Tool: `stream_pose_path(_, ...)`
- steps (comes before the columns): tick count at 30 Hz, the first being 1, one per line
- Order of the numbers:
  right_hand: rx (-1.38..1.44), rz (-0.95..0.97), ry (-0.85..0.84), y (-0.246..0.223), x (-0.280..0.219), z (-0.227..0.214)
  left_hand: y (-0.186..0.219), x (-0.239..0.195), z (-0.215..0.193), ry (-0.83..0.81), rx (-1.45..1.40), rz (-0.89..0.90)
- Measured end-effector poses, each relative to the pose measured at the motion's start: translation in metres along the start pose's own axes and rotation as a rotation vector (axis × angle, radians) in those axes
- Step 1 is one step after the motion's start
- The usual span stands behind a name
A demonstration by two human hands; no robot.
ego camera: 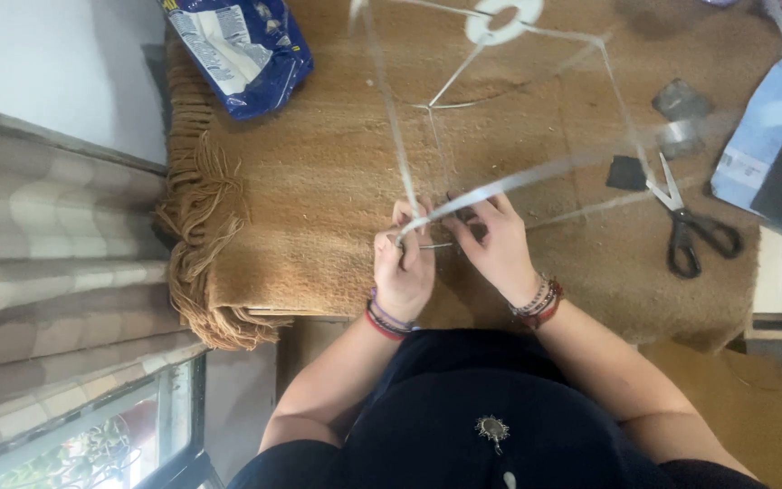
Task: The person sands a white metal wire frame using a sanding block. They rotate the frame to access different sections and rub the sanding block along the bars and joints to smooth the surface.
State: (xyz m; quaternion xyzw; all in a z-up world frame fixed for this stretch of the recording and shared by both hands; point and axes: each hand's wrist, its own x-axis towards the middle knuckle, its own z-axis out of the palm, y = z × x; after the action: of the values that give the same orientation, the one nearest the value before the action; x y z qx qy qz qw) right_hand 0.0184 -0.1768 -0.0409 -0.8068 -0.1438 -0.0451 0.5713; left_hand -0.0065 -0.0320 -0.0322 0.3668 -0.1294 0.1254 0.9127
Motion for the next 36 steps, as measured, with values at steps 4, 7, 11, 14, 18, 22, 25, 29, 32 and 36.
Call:
stream_pose_path(4,-0.395,-0.166,0.005,0.011,0.004,-0.025,-0.015,-0.007,0.034,0.068,-0.141,0.032)
stream_pose_path(7,-0.396,-0.149,0.049,0.032,-0.010,-0.049,-0.030,-0.022,0.039,0.009,-0.036,0.017)
stream_pose_path(11,-0.396,-0.154,0.191,-0.002,-0.034,-0.082,-0.036,-0.030,0.035,-0.099,0.195,-0.019)
stream_pose_path(14,-0.469,-0.139,0.091,0.018,-0.066,-0.082,-0.029,-0.024,0.042,-0.227,0.270,-0.031)
stream_pose_path(18,-0.533,-0.171,0.068,0.040,-0.085,-0.061,-0.010,-0.007,0.052,-0.420,0.330,-0.061)
stream_pose_path(22,-0.495,-0.282,0.134,0.055,-0.079,-0.058,0.036,0.025,0.098,-0.645,0.482,-0.087)
stream_pose_path(25,-0.472,-0.290,0.163,0.046,-0.079,-0.052,0.028,0.023,0.106,-0.601,0.506,-0.117)
stream_pose_path(29,-0.460,-0.235,0.176,0.079,-0.122,-0.024,-0.008,-0.008,0.082,-0.421,0.425,-0.106)
stream_pose_path(32,-0.454,-0.383,0.162,0.030,-0.087,-0.048,0.011,0.000,0.103,-0.413,0.453,-0.050)
stream_pose_path(36,-0.432,-0.394,0.161,0.018,-0.082,-0.049,0.011,0.001,0.104,-0.412,0.417,0.030)
